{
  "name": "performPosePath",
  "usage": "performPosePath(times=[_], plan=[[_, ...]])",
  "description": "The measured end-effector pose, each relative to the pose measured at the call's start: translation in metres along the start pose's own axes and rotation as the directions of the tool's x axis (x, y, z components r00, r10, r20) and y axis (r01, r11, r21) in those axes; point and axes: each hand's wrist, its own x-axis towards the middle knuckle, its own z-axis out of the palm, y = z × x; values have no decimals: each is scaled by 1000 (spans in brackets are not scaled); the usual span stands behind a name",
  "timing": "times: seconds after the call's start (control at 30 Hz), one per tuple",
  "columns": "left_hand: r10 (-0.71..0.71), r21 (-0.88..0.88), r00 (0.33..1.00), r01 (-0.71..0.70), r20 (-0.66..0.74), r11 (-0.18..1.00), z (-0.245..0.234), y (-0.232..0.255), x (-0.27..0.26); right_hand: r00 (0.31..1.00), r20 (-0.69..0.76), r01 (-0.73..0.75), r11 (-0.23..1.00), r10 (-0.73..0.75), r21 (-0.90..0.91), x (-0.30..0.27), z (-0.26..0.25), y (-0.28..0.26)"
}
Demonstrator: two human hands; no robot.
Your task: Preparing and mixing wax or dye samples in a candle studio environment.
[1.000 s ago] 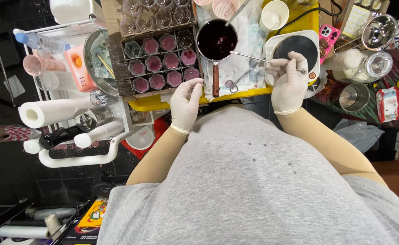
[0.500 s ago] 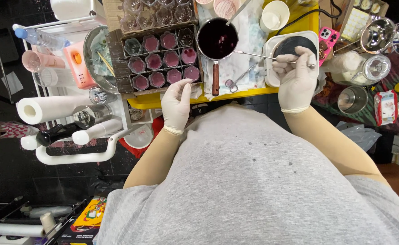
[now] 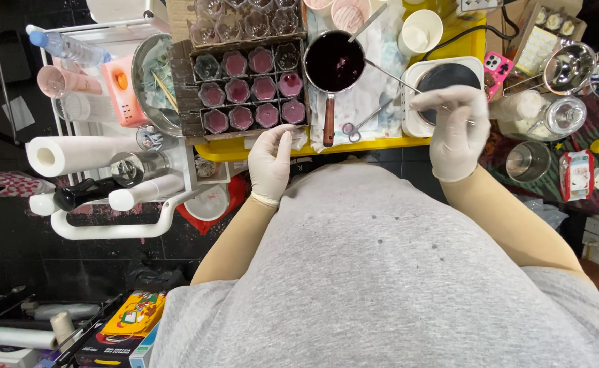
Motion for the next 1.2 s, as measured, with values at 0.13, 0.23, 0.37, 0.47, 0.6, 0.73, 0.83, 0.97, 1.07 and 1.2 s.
performPosePath(times=[0.13, 0.23, 0.37, 0.47, 0.6, 0.73, 0.83, 0.97, 1.07, 1.2], plan=[[34, -109, 999, -31, 28, 994, 1, -3, 0, 995, 91, -21, 998, 26, -52, -1, -6, 6], [47, -15, 998, -47, 40, 999, -1, -1, 0, 1000, -12, -12, 1000, 12, -10, -2, -10, 3], [79, 176, 997, -74, -26, 982, -9, -4, 2, 997, 12, 78, 996, -79, 43, 6, -12, -19], [234, 447, 972, -202, -18, 872, -14, -18, -1, 986, 125, 113, 994, -113, 9, 11, -8, -35], [312, 684, 948, -271, 68, 677, -15, -38, -4, 966, 247, 81, 996, -72, -25, 13, 1, -40], [361, 753, 931, -279, 59, 597, -13, -49, -5, 929, 370, 87, 988, -34, -126, 19, 2, -32], [371, 753, 927, -285, 60, 593, -13, -52, -4, 969, 244, 11, 969, 50, -245, 13, 5, -16], [321, 723, 946, -256, 51, 641, -18, -57, -1, 938, 344, 184, 900, -41, -396, 6, 2, 9], [305, 724, 951, -248, 54, 644, -18, -59, 0, 824, 561, 412, 765, -80, -495, 2, -2, 15], [303, 726, 952, -239, 43, 645, -16, -57, 0, 655, 751, 641, 592, -87, -490, 4, 0, 18]])
